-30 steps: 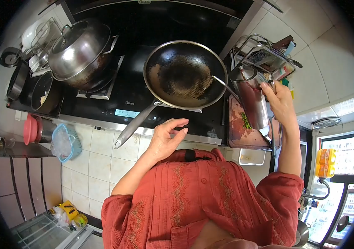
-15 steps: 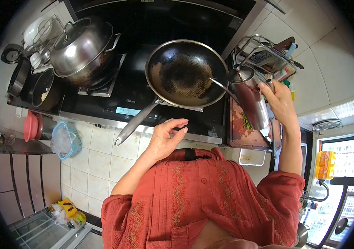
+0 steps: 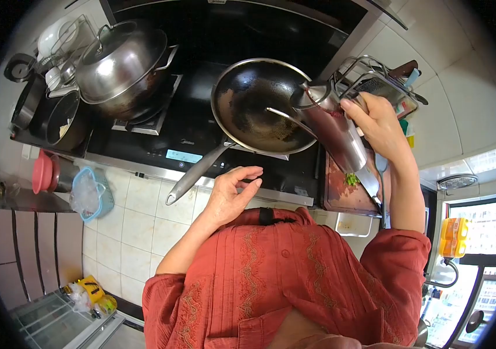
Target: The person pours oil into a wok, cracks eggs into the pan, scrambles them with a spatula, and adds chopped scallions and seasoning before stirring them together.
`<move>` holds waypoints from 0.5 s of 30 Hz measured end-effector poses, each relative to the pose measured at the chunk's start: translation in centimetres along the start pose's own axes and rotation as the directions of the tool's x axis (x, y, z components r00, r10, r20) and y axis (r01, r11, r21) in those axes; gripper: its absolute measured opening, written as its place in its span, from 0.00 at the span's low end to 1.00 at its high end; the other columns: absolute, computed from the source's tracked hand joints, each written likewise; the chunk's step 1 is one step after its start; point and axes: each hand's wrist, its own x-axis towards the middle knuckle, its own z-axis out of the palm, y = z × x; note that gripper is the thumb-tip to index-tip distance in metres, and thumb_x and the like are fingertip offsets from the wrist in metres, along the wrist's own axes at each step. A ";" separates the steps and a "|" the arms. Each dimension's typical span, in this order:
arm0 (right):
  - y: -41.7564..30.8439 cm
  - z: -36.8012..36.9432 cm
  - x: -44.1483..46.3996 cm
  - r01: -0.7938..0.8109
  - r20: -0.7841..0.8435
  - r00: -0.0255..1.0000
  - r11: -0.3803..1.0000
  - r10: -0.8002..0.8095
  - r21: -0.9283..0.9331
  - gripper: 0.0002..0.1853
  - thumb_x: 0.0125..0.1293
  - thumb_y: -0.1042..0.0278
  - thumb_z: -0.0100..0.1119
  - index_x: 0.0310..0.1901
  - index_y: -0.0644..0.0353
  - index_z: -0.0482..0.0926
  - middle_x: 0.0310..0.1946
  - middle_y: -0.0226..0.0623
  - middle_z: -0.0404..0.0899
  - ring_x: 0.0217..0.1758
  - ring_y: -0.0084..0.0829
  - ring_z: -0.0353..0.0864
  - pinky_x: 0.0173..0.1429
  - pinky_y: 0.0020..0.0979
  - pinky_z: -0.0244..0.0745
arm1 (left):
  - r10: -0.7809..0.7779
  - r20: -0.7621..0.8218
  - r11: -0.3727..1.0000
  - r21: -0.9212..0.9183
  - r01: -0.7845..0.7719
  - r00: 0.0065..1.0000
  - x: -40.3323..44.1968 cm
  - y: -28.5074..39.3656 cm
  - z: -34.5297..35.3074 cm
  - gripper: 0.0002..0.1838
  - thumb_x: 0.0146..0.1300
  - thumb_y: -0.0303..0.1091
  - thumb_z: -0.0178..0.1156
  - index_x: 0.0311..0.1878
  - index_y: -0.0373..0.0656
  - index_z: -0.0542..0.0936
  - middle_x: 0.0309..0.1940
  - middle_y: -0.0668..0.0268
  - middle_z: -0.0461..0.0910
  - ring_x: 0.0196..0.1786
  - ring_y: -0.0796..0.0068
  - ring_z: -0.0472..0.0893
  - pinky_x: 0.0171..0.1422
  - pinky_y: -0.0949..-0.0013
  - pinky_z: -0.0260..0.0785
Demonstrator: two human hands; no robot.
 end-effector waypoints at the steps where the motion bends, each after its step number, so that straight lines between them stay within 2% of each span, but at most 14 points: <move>1: -0.2 0.2 0.6 0.021 0.012 1.000 1.000 -0.021 -0.003 0.28 0.67 0.49 0.58 0.24 0.71 0.68 0.18 0.48 0.62 0.24 0.34 0.59 0.31 0.39 0.62 | -0.001 -0.011 1.000 -0.007 0.000 1.000 0.0 -0.1 -0.1 0.14 0.64 0.27 0.62 0.53 0.35 0.80 0.46 0.56 0.82 0.48 0.70 0.83 0.47 0.73 0.75; 6: -1.0 1.6 4.3 0.129 0.030 0.991 0.991 -0.128 -0.031 0.28 0.66 0.48 0.56 0.24 0.71 0.70 0.18 0.48 0.69 0.24 0.37 0.67 0.34 0.39 0.68 | -0.003 -0.039 1.000 -0.004 0.003 0.999 0.0 0.1 -0.7 0.15 0.64 0.27 0.61 0.53 0.35 0.80 0.47 0.56 0.83 0.48 0.70 0.83 0.47 0.73 0.75; 8: -1.3 2.3 5.8 0.141 0.026 0.990 0.989 -0.140 -0.035 0.28 0.66 0.48 0.56 0.24 0.71 0.71 0.18 0.49 0.69 0.24 0.38 0.67 0.34 0.40 0.68 | -0.019 -0.029 1.000 0.011 0.020 0.999 0.0 0.1 -1.0 0.15 0.66 0.27 0.61 0.55 0.37 0.80 0.48 0.59 0.84 0.50 0.74 0.82 0.53 0.71 0.75; 15: -0.3 4.4 10.9 0.159 -0.028 0.987 0.987 -0.160 -0.026 0.29 0.66 0.46 0.56 0.25 0.71 0.74 0.21 0.51 0.75 0.27 0.43 0.76 0.36 0.41 0.70 | -0.029 -0.049 1.000 0.010 0.030 0.998 0.3 0.2 -1.6 0.16 0.66 0.28 0.61 0.56 0.37 0.79 0.48 0.59 0.84 0.50 0.74 0.82 0.53 0.71 0.74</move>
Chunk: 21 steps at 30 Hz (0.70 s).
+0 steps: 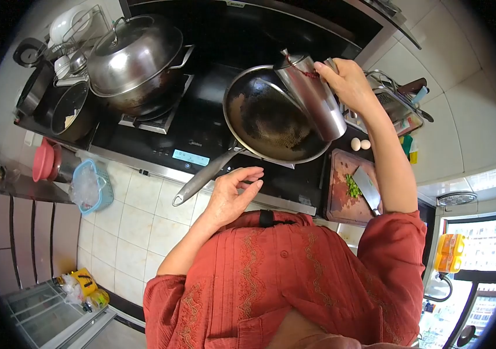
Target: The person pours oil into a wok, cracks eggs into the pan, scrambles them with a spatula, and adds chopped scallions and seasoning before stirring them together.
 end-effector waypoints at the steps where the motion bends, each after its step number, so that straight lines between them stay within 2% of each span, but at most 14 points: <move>1: 0.7 0.4 0.7 -0.008 -0.019 1.000 1.000 0.007 -0.012 0.29 0.66 0.45 0.55 0.25 0.71 0.74 0.21 0.51 0.75 0.27 0.43 0.76 0.37 0.41 0.71 | -0.002 -0.002 1.000 -0.006 0.002 1.000 0.0 0.0 0.0 0.16 0.66 0.28 0.61 0.56 0.37 0.79 0.48 0.59 0.84 0.50 0.74 0.82 0.53 0.71 0.74; 4: 2.0 0.4 2.1 -0.040 -0.025 0.999 0.999 0.040 -0.020 0.30 0.66 0.44 0.55 0.26 0.71 0.76 0.23 0.53 0.78 0.30 0.48 0.79 0.39 0.43 0.72 | -0.008 -0.007 1.000 -0.010 0.008 1.000 0.2 0.1 -0.1 0.16 0.66 0.28 0.61 0.56 0.37 0.79 0.48 0.58 0.84 0.50 0.73 0.82 0.53 0.70 0.74; 7: 3.9 0.4 2.6 -0.100 -0.114 0.989 0.992 0.092 -0.071 0.30 0.66 0.43 0.54 0.29 0.72 0.78 0.28 0.59 0.80 0.36 0.54 0.81 0.43 0.47 0.72 | -0.003 -0.007 1.000 0.005 0.003 1.000 0.6 0.1 -0.1 0.16 0.66 0.29 0.61 0.56 0.37 0.79 0.48 0.58 0.84 0.50 0.73 0.83 0.53 0.70 0.74; 11: 6.3 -1.1 1.6 -0.075 -0.175 0.983 0.993 0.058 -0.092 0.30 0.66 0.43 0.54 0.29 0.72 0.77 0.28 0.59 0.79 0.36 0.54 0.81 0.43 0.46 0.72 | 0.019 0.002 0.999 0.028 -0.019 1.000 1.0 -0.2 0.2 0.16 0.66 0.29 0.61 0.56 0.37 0.79 0.48 0.57 0.84 0.49 0.72 0.83 0.52 0.70 0.75; 15: 8.2 -3.1 -1.0 -0.183 -0.195 0.966 0.982 0.172 -0.038 0.28 0.67 0.46 0.54 0.31 0.71 0.79 0.29 0.57 0.79 0.34 0.52 0.79 0.43 0.44 0.71 | 0.028 0.032 0.999 0.032 -0.029 0.999 1.4 -0.1 0.9 0.16 0.66 0.29 0.61 0.56 0.38 0.79 0.48 0.57 0.84 0.49 0.71 0.83 0.51 0.70 0.75; 21: 9.4 -6.0 -6.4 -0.290 -0.189 0.943 0.954 0.272 -0.072 0.26 0.67 0.47 0.55 0.31 0.71 0.79 0.27 0.55 0.79 0.33 0.49 0.79 0.43 0.42 0.71 | 0.033 0.099 0.999 0.025 -0.036 0.995 2.0 -0.1 2.2 0.17 0.66 0.30 0.62 0.56 0.37 0.79 0.48 0.57 0.84 0.50 0.72 0.83 0.52 0.70 0.75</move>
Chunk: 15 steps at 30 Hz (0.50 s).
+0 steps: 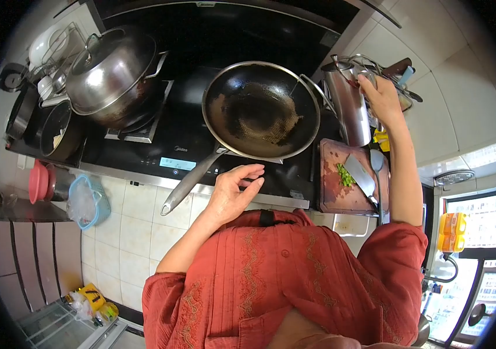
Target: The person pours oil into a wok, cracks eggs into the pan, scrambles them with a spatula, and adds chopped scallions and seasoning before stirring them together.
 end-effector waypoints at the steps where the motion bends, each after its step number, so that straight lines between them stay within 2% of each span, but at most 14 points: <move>1: 0.3 -0.4 -0.8 -0.040 0.020 0.999 0.999 0.040 0.017 0.26 0.67 0.48 0.55 0.31 0.71 0.79 0.27 0.55 0.79 0.33 0.48 0.79 0.43 0.42 0.71 | -0.001 0.012 1.000 -0.004 0.001 1.000 0.1 0.1 0.2 0.17 0.66 0.30 0.62 0.56 0.37 0.79 0.48 0.57 0.84 0.50 0.72 0.83 0.52 0.70 0.75; 3: 0.2 -1.5 -2.6 -0.024 0.006 1.000 1.000 0.024 -0.009 0.26 0.67 0.48 0.55 0.30 0.70 0.78 0.25 0.52 0.78 0.30 0.44 0.77 0.41 0.40 0.70 | 0.001 0.033 1.000 -0.008 -0.001 0.999 0.3 0.2 0.6 0.17 0.66 0.30 0.61 0.56 0.37 0.79 0.48 0.57 0.84 0.50 0.72 0.83 0.53 0.70 0.75; 5: -0.2 -2.6 -4.4 -0.091 0.047 0.995 0.996 0.090 0.011 0.26 0.67 0.48 0.55 0.28 0.69 0.78 0.22 0.48 0.77 0.28 0.39 0.74 0.38 0.38 0.68 | -0.005 0.052 1.000 -0.003 0.005 0.999 0.3 0.3 1.0 0.17 0.66 0.30 0.61 0.56 0.37 0.79 0.49 0.57 0.84 0.50 0.72 0.83 0.53 0.70 0.75; 6: -1.0 -3.0 -5.4 -0.109 0.049 0.993 0.993 0.106 0.055 0.25 0.67 0.49 0.55 0.27 0.69 0.77 0.20 0.43 0.74 0.26 0.33 0.72 0.35 0.35 0.66 | -0.007 0.058 1.000 -0.004 0.007 0.998 0.4 0.3 1.2 0.17 0.66 0.30 0.61 0.56 0.37 0.79 0.49 0.57 0.84 0.50 0.72 0.83 0.53 0.70 0.75; 8: -1.4 -3.7 -6.6 -0.102 0.071 0.993 0.991 0.096 0.086 0.25 0.68 0.49 0.55 0.27 0.68 0.76 0.19 0.41 0.73 0.25 0.30 0.70 0.34 0.34 0.65 | 0.022 0.043 0.999 -0.026 -0.021 0.999 0.4 0.3 1.6 0.16 0.63 0.27 0.62 0.54 0.35 0.79 0.46 0.54 0.83 0.48 0.68 0.84 0.49 0.70 0.76; 12: -2.9 -5.0 -8.1 -0.088 0.110 0.991 0.993 0.078 0.082 0.25 0.68 0.50 0.56 0.26 0.68 0.75 0.16 0.34 0.68 0.22 0.25 0.65 0.30 0.32 0.62 | 0.022 0.060 1.000 -0.021 -0.021 0.998 0.4 0.3 2.0 0.16 0.63 0.27 0.62 0.54 0.35 0.79 0.46 0.54 0.83 0.48 0.68 0.84 0.49 0.70 0.76; 15: -4.1 -5.3 -8.7 -0.111 0.140 0.985 0.989 0.097 0.096 0.24 0.68 0.50 0.56 0.26 0.67 0.75 0.16 0.33 0.66 0.22 0.24 0.64 0.29 0.32 0.61 | 0.003 0.064 1.000 -0.027 -0.002 0.998 0.1 0.4 2.1 0.16 0.63 0.27 0.62 0.54 0.35 0.79 0.47 0.54 0.83 0.48 0.68 0.84 0.49 0.70 0.76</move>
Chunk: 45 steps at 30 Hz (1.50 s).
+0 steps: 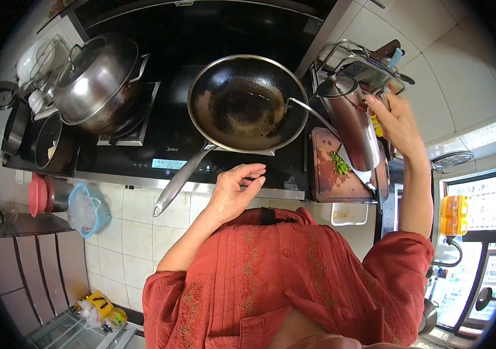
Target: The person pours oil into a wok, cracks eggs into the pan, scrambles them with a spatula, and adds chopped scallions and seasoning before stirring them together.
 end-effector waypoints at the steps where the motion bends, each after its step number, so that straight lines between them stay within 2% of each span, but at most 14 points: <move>1: -0.2 0.0 0.0 0.000 0.003 1.000 1.000 0.000 0.002 0.24 0.68 0.50 0.56 0.26 0.67 0.75 0.16 0.33 0.66 0.22 0.24 0.64 0.29 0.32 0.61 | -0.001 0.000 1.000 0.008 0.001 1.000 -0.1 0.1 -0.1 0.16 0.63 0.27 0.61 0.53 0.35 0.80 0.47 0.54 0.83 0.48 0.68 0.84 0.49 0.70 0.76; 6: -0.4 0.6 0.3 0.099 0.015 0.995 0.995 -0.099 0.007 0.25 0.68 0.49 0.56 0.27 0.69 0.75 0.16 0.35 0.65 0.23 0.26 0.64 0.30 0.33 0.62 | -0.002 -0.022 1.000 0.024 0.003 1.000 -0.6 0.2 -0.5 0.15 0.63 0.27 0.61 0.53 0.34 0.80 0.46 0.54 0.83 0.48 0.68 0.84 0.49 0.70 0.76; 15: -3.1 2.0 1.1 0.137 0.089 0.987 0.991 -0.136 0.000 0.26 0.68 0.50 0.56 0.26 0.71 0.73 0.16 0.39 0.64 0.24 0.27 0.63 0.31 0.34 0.62 | -0.005 -0.078 1.000 0.018 0.006 0.997 -1.6 0.1 -1.7 0.15 0.63 0.27 0.61 0.53 0.34 0.80 0.47 0.54 0.83 0.48 0.68 0.83 0.49 0.70 0.76; 17: -3.9 2.3 1.5 0.175 0.102 0.979 0.984 -0.174 -0.007 0.26 0.68 0.50 0.56 0.25 0.71 0.72 0.16 0.39 0.63 0.24 0.26 0.62 0.31 0.34 0.62 | 0.009 -0.109 1.000 0.018 -0.007 0.994 -1.9 -0.1 -2.0 0.13 0.66 0.29 0.61 0.53 0.36 0.81 0.45 0.58 0.85 0.47 0.75 0.83 0.50 0.72 0.75; 18: -4.2 2.6 1.7 0.207 0.113 0.972 0.978 -0.204 -0.016 0.26 0.68 0.50 0.56 0.24 0.70 0.70 0.16 0.38 0.63 0.24 0.26 0.62 0.31 0.34 0.62 | 0.008 -0.115 1.000 0.020 -0.006 0.993 -2.1 -0.1 -2.2 0.13 0.66 0.29 0.61 0.53 0.36 0.81 0.45 0.58 0.85 0.47 0.75 0.83 0.50 0.72 0.75; 20: -4.9 3.2 2.3 0.227 0.126 0.966 0.974 -0.226 0.009 0.26 0.68 0.50 0.56 0.24 0.70 0.70 0.16 0.38 0.63 0.24 0.26 0.62 0.30 0.35 0.62 | -0.079 -0.137 0.997 -0.002 0.080 0.987 -2.5 0.0 -2.6 0.08 0.66 0.30 0.62 0.44 0.35 0.83 0.37 0.63 0.85 0.39 0.80 0.82 0.44 0.75 0.75; 21: -5.3 3.6 2.7 0.241 0.138 0.960 0.970 -0.243 0.032 0.27 0.68 0.50 0.55 0.24 0.69 0.69 0.16 0.38 0.63 0.24 0.26 0.61 0.30 0.35 0.62 | -0.080 -0.144 0.997 0.000 0.080 0.986 -2.6 0.2 -2.7 0.08 0.66 0.30 0.62 0.44 0.35 0.83 0.37 0.63 0.85 0.39 0.80 0.82 0.44 0.75 0.75; 23: -6.4 4.5 3.4 0.269 0.147 0.952 0.963 -0.270 0.030 0.27 0.68 0.49 0.55 0.24 0.69 0.68 0.16 0.38 0.63 0.24 0.26 0.61 0.30 0.35 0.62 | -0.109 -0.180 0.994 0.005 0.111 0.978 -2.8 0.8 -3.1 0.07 0.64 0.28 0.63 0.35 0.33 0.83 0.25 0.65 0.83 0.31 0.82 0.81 0.39 0.75 0.74; 30: -7.8 8.3 8.1 0.364 0.146 0.919 0.930 -0.366 0.047 0.29 0.66 0.47 0.56 0.24 0.71 0.70 0.17 0.43 0.66 0.24 0.30 0.65 0.32 0.37 0.65 | -0.082 -0.239 0.995 0.038 0.093 0.968 -3.3 0.8 -4.0 0.08 0.63 0.29 0.65 0.31 0.33 0.81 0.22 0.67 0.81 0.27 0.85 0.76 0.35 0.77 0.71; 32: -7.4 9.7 9.7 0.397 0.077 0.913 0.916 -0.401 0.068 0.25 0.67 0.49 0.58 0.25 0.66 0.75 0.15 0.26 0.62 0.18 0.19 0.60 0.23 0.27 0.58 | -0.113 -0.229 0.992 0.034 0.124 0.967 -3.3 0.8 -4.2 0.10 0.64 0.31 0.64 0.29 0.36 0.81 0.23 0.69 0.82 0.29 0.85 0.79 0.38 0.76 0.72; 38: -6.3 10.8 13.2 0.380 -0.004 0.924 0.918 -0.382 0.111 0.25 0.68 0.46 0.57 0.27 0.62 0.76 0.14 0.25 0.64 0.14 0.18 0.61 0.18 0.25 0.56 | -0.119 -0.236 0.992 0.023 0.128 0.964 -3.3 0.5 -4.5 0.09 0.65 0.31 0.64 0.30 0.36 0.81 0.24 0.69 0.82 0.30 0.85 0.79 0.38 0.76 0.73; 40: -6.3 10.0 13.2 0.313 -0.046 0.949 0.948 -0.311 0.065 0.30 0.66 0.43 0.54 0.26 0.70 0.76 0.21 0.51 0.76 0.27 0.43 0.77 0.37 0.41 0.70 | -0.112 -0.232 0.993 0.014 0.118 0.966 -3.2 0.2 -4.4 0.09 0.65 0.31 0.64 0.30 0.36 0.81 0.24 0.69 0.82 0.30 0.84 0.79 0.38 0.76 0.73; 42: -4.7 9.2 13.8 0.313 -0.058 0.949 0.948 -0.310 0.054 0.30 0.66 0.42 0.54 0.27 0.69 0.78 0.22 0.51 0.77 0.27 0.44 0.77 0.37 0.42 0.70 | -0.100 -0.225 0.994 0.008 0.105 0.969 -3.0 0.2 -4.3 0.09 0.65 0.31 0.64 0.31 0.36 0.81 0.24 0.69 0.82 0.30 0.84 0.79 0.38 0.76 0.73; 45: -2.6 7.5 13.4 0.222 -0.112 0.969 0.975 -0.219 0.022 0.30 0.66 0.42 0.54 0.30 0.70 0.79 0.25 0.53 0.79 0.30 0.46 0.79 0.39 0.42 0.71 | -0.085 -0.232 0.996 -0.030 0.080 0.969 -2.7 0.4 -3.8 0.09 0.64 0.29 0.64 0.31 0.34 0.80 0.21 0.70 0.79 0.27 0.87 0.75 0.34 0.78 0.69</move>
